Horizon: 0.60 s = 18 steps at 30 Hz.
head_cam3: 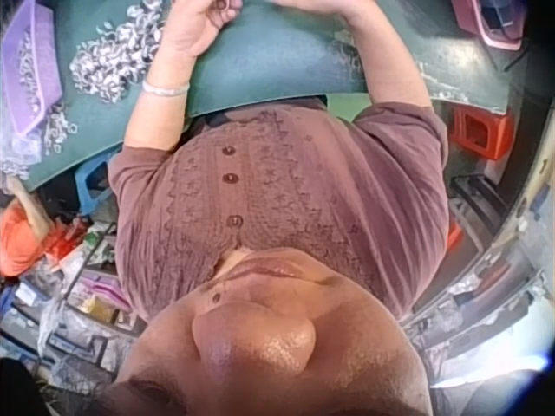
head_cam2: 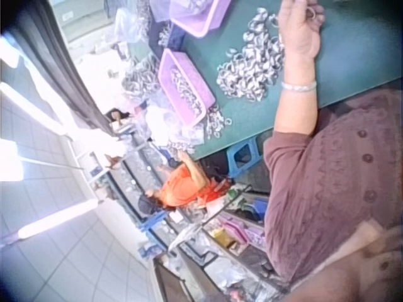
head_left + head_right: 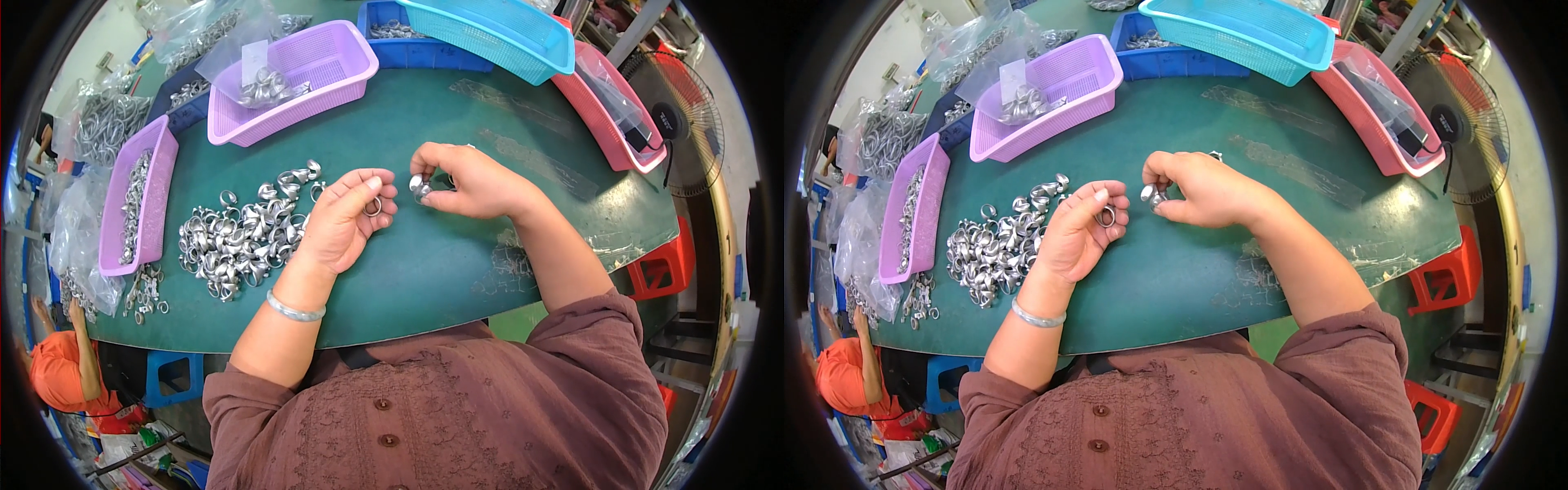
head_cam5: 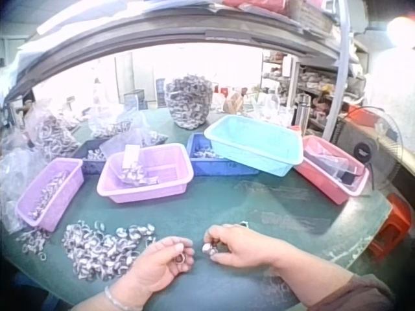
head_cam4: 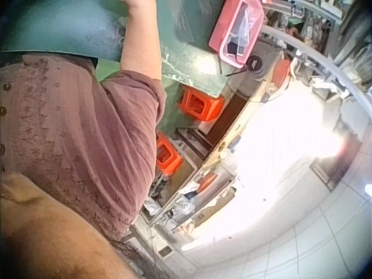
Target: The person assembles metal buckle components by hand, inserting a metal pin or bar into a curved metal frame and setting the finished pieces into a plastic tray.
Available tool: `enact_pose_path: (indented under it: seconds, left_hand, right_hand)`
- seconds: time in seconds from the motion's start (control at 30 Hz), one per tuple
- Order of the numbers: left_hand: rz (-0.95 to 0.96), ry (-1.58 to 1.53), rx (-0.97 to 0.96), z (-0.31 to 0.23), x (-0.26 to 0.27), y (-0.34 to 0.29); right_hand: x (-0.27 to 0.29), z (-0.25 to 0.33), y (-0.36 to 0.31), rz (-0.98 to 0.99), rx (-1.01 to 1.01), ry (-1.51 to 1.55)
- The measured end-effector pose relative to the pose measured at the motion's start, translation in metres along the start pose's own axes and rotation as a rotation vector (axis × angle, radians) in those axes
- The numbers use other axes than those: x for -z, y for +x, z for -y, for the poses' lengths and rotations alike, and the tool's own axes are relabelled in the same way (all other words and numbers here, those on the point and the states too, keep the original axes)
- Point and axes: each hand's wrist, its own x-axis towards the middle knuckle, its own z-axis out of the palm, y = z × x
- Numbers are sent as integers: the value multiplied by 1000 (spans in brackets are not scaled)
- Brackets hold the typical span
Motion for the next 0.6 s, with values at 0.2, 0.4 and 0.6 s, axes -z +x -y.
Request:
enact_pose_path:
  seconds: [0.2, 0.4, 0.6]
  left_hand:
    - [-115, 276, 64, 5, -12, -1]
    - [-92, 317, 79, 8, -13, -1]
    - [-128, 186, 132, 8, -11, 1]
  right_hand:
    - [0, 6, 0, 12, 3, 95]
    - [-10, 2, 0, 12, 46, 108]
    - [-12, 1, 1, 17, 68, 123]
